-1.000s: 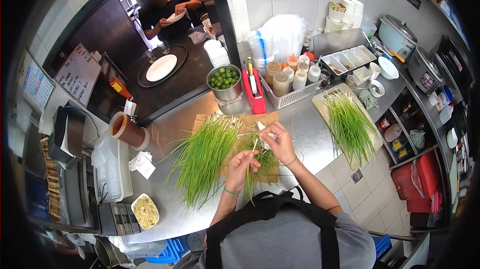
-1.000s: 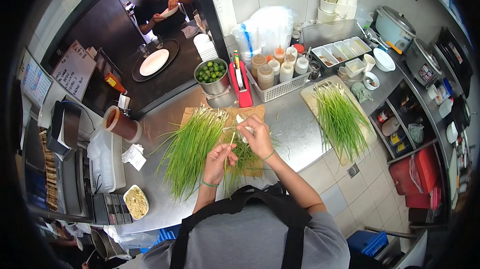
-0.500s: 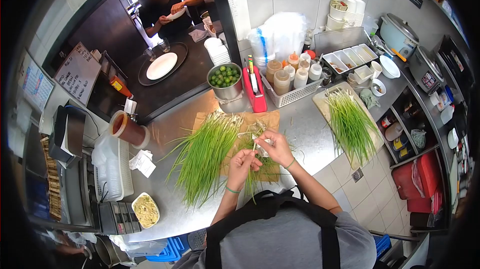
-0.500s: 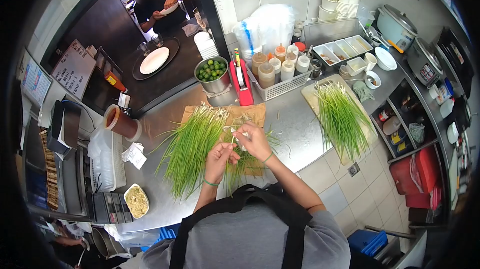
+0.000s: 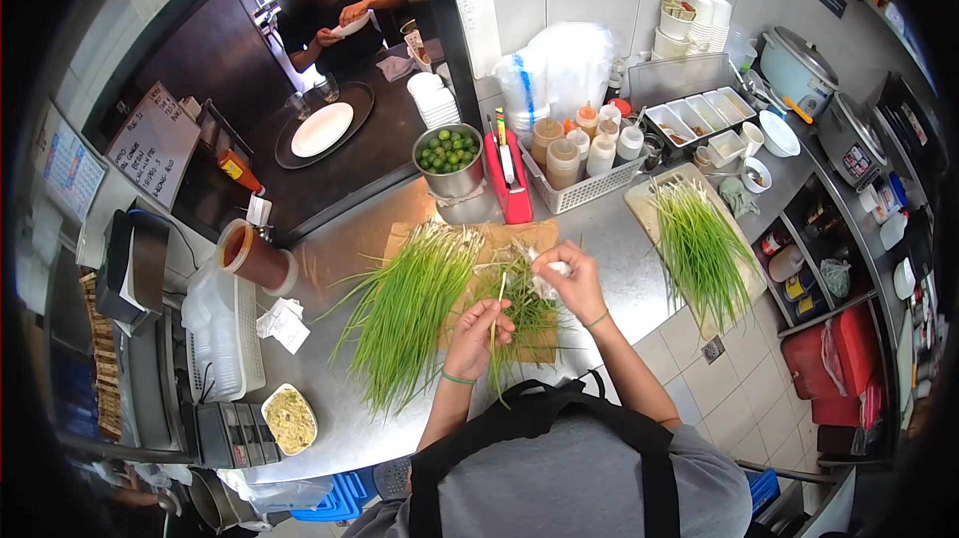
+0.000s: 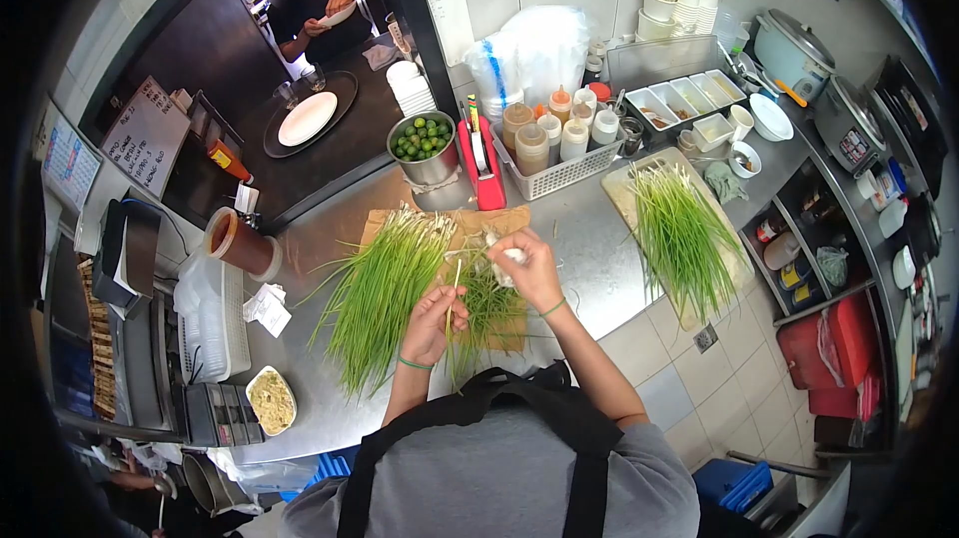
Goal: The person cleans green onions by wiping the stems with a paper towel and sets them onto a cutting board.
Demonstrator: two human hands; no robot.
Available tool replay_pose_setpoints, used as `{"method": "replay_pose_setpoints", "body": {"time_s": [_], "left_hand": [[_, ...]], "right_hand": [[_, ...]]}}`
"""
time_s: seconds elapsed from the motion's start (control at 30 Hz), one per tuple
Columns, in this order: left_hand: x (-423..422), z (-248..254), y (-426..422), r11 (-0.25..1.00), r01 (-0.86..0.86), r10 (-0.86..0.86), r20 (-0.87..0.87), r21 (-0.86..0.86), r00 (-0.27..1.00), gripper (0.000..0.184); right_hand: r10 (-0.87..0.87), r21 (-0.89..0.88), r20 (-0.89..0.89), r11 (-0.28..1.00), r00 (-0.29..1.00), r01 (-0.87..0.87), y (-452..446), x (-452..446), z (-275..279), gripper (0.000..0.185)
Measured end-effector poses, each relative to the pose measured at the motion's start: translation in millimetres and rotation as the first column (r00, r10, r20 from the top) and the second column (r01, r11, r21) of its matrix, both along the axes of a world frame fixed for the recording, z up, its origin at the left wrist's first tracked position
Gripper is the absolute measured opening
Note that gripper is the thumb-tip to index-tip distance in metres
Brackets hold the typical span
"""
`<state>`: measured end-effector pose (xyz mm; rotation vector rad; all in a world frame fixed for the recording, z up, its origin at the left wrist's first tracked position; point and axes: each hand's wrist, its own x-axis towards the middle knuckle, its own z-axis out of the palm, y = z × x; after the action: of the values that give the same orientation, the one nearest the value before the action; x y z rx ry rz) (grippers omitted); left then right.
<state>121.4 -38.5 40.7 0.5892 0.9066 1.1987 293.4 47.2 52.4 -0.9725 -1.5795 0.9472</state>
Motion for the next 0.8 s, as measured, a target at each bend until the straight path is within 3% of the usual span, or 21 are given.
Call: {"method": "replay_pose_setpoints", "body": {"time_s": [0.13,0.27,0.37,0.47,0.57,0.67,0.8], "left_hand": [[-2.1,-1.2,1.3,0.993,0.029,-0.004,0.218,-0.11,0.976,0.021],[-6.6,-10.3,0.2,0.993,0.068,-0.032,0.332,-0.099,0.943,0.02],[-8.5,-13.6,0.7,0.995,0.076,-0.048,0.356,-0.063,0.933,0.02],[-15.1,-8.8,2.5,0.997,0.026,0.002,0.389,-0.066,0.921,0.019],[-16.9,15.0,5.6,0.992,-0.125,0.123,0.346,-0.017,0.93,0.016],[-26.4,10.3,11.9,0.982,-0.165,0.126,0.337,0.088,0.933,0.017],[-18.7,15.3,19.2,0.951,-0.267,0.225,0.246,0.155,0.943,0.015]], "right_hand": [[0.202,-0.068,0.06,0.978,0.978,-0.198,-10.1,-11.0,-15.2,0.011],[0.321,-0.281,-0.012,0.908,0.947,-0.311,-9.3,-19.2,-18.8,0.014],[0.294,-0.204,-0.145,0.925,0.945,-0.32,-13.4,-27.2,-12.7,0.013],[0.284,-0.198,0.095,0.945,0.954,-0.261,-8.0,-19.0,-19.4,0.016],[0.37,-0.404,0.419,0.894,0.829,-0.195,-7.3,-12.4,-5.9,0.019],[0.486,-0.204,0.184,0.869,0.854,-0.451,-12.7,-12.1,-19.6,0.027],[0.608,-0.383,-0.294,0.632,0.737,-0.674,-16.6,-24.5,-15.5,0.028]]}}
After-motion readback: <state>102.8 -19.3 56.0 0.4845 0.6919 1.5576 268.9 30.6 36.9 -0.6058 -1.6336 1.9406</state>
